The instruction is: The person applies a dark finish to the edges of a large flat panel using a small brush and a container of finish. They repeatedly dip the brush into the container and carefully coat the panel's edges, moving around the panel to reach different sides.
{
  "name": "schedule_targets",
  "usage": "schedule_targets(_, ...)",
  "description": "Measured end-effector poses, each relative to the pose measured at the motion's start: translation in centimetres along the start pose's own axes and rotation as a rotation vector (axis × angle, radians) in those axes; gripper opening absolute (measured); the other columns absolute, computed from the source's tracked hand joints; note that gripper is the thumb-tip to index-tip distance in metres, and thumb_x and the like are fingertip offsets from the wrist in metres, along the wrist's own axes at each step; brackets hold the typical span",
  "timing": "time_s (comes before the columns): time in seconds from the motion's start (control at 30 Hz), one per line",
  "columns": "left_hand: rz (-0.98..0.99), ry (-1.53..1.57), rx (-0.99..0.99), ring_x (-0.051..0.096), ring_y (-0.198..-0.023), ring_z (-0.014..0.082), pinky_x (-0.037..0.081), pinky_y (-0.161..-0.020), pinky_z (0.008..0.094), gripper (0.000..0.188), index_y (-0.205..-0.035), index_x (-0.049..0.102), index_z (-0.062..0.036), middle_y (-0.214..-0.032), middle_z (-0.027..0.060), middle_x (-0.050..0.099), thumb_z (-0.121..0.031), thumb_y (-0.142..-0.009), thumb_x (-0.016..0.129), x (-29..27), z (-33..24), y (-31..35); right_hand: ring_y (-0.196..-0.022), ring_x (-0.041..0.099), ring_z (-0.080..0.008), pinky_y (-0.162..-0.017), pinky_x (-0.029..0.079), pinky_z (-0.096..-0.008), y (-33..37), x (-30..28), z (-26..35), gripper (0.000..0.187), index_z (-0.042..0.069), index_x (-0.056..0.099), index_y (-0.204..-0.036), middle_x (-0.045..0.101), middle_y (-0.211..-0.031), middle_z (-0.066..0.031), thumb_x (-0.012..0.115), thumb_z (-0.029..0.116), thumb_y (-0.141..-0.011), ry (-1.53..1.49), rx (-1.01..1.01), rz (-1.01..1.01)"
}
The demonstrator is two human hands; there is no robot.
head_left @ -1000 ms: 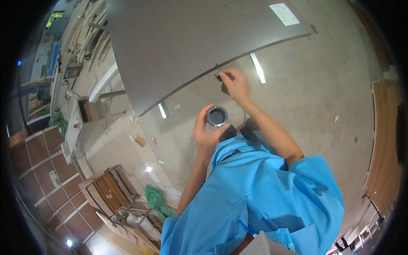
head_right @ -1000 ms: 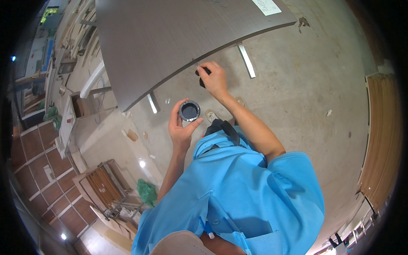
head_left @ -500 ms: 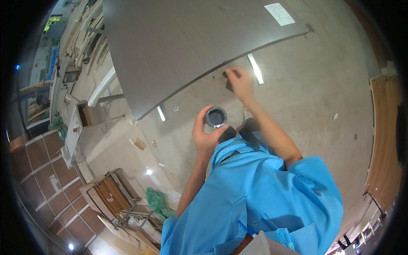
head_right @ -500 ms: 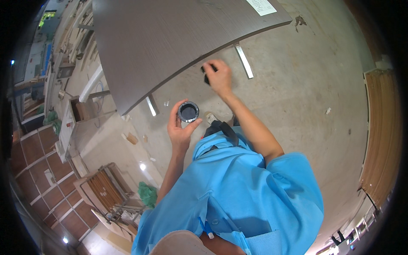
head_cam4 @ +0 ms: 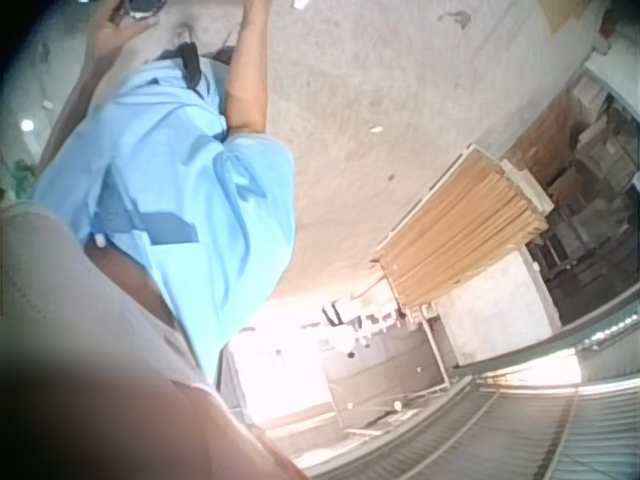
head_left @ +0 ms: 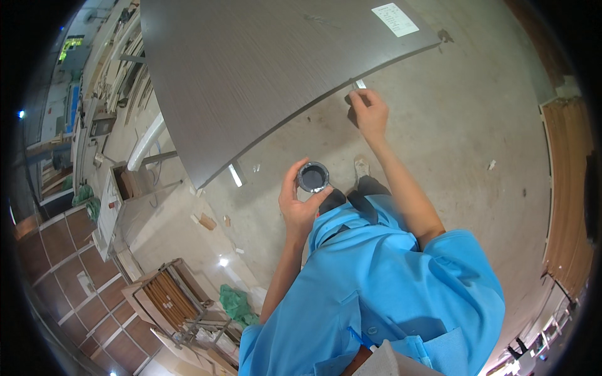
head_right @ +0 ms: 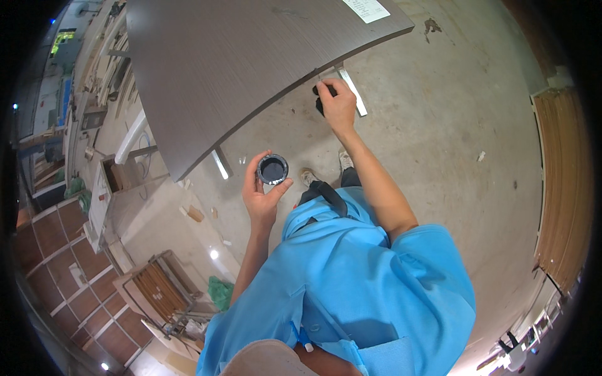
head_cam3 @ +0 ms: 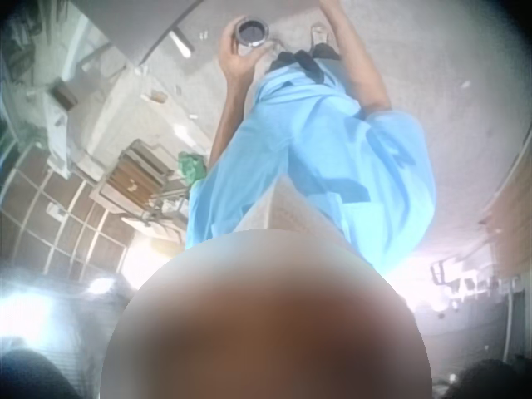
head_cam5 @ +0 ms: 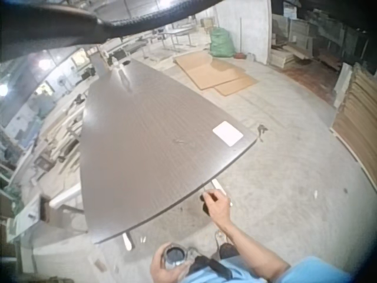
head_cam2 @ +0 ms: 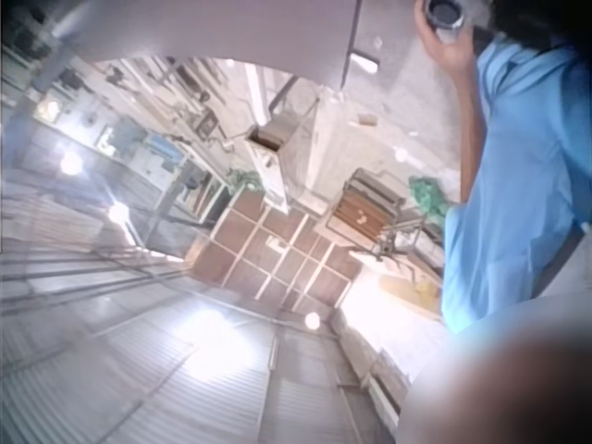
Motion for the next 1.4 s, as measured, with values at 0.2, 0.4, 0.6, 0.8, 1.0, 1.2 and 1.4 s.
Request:
schedule_targets(0.2,-0.008,0.035,-0.008,0.065,-0.125,0.0230,0.050,-0.110,0.0374,0.075,-0.147,0.059,0.0018,-0.140,0.0138,0.066,-0.008,-0.081,0.092,0.6,-0.6,-0.4,-0.091,0.075,-0.0298,-0.083,0.058,-0.0387,1.4,1.9,2.0,0.020,0.001,0.079,-0.101,0.077,-0.099,-0.0160,0.078,0.021,-0.096,0.130,-0.239,0.136)
schedule_targets(0.4,-0.024,0.028,-0.003,0.065,-0.125,0.0227,0.050,-0.110,0.0373,0.075,-0.148,0.059,0.0016,-0.140,0.0129,0.066,-0.007,-0.081,0.092,0.9,-0.9,-0.3,-0.084,0.073,-0.0280,-0.077,0.057,-0.0379,-1.8,-1.5,1.0,0.020,0.001,0.078,-0.100,0.075,-0.096,-0.0142,0.077,0.020,-0.096,0.035,-0.098,0.011)
schedule_targets(0.6,0.020,0.016,-0.022,0.063,-0.128,0.0213,0.052,-0.111,0.0366,0.077,-0.150,0.055,-0.0002,-0.148,0.0131,0.060,0.004,-0.081,0.089,1.8,-0.6,-0.8,-0.089,0.074,-0.0324,-0.083,0.057,-0.0407,-0.5,0.0,2.0,0.021,0.000,0.078,-0.100,0.075,-0.096,-0.0173,0.077,0.021,-0.094,0.087,-0.202,0.139)
schedule_targets(0.8,0.015,0.008,0.014,0.063,-0.130,0.0212,0.052,-0.112,0.0368,0.076,-0.149,0.056,-0.0001,-0.149,0.0132,0.060,0.010,-0.080,0.087,2.6,-0.9,-1.0,-0.090,0.074,-0.0329,-0.083,0.057,-0.0408,-3.6,-3.7,0.6,0.019,0.001,0.079,-0.097,0.076,-0.097,-0.0167,0.077,0.020,-0.093,0.063,-0.043,-0.046)
schedule_targets(1.0,-0.003,0.055,-0.018,0.064,-0.128,0.0226,0.050,-0.113,0.0380,0.076,-0.148,0.058,0.0007,-0.144,0.0129,0.063,0.002,-0.079,0.091,3.3,-1.0,-1.0,-0.090,0.073,-0.0338,-0.081,0.056,-0.0414,-3.3,-3.4,1.2,0.019,0.003,0.079,-0.099,0.075,-0.095,-0.0152,0.077,0.021,-0.094,0.080,-0.168,0.049)
schedule_targets(1.2,0.000,0.066,0.004,0.064,-0.128,0.0221,0.050,-0.113,0.0378,0.076,-0.148,0.058,0.0009,-0.145,0.0127,0.063,0.001,-0.080,0.091,4.2,-1.7,-1.0,-0.077,0.074,-0.0283,-0.075,0.057,-0.0385,1.1,2.2,2.6,0.021,0.000,0.077,-0.102,0.076,-0.095,-0.0135,0.077,0.021,-0.096,0.150,-0.334,0.193)
schedule_targets(1.4,0.035,0.103,-0.007,0.064,-0.128,0.0223,0.050,-0.112,0.0372,0.076,-0.149,0.058,0.0014,-0.145,0.0133,0.062,0.001,-0.080,0.091,3.6,-1.5,-0.6,-0.089,0.074,-0.0337,-0.083,0.058,-0.0423,-3.5,-2.3,0.9,0.020,0.004,0.079,-0.102,0.076,-0.100,-0.0139,0.076,0.022,-0.095,0.100,-0.087,0.065)
Point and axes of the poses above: each hand's wrist, its own y-axis away from the middle knuckle, its own x-axis out of the palm, z = x × y, the point moved 7 cm from there along -y, towards the middle knuckle
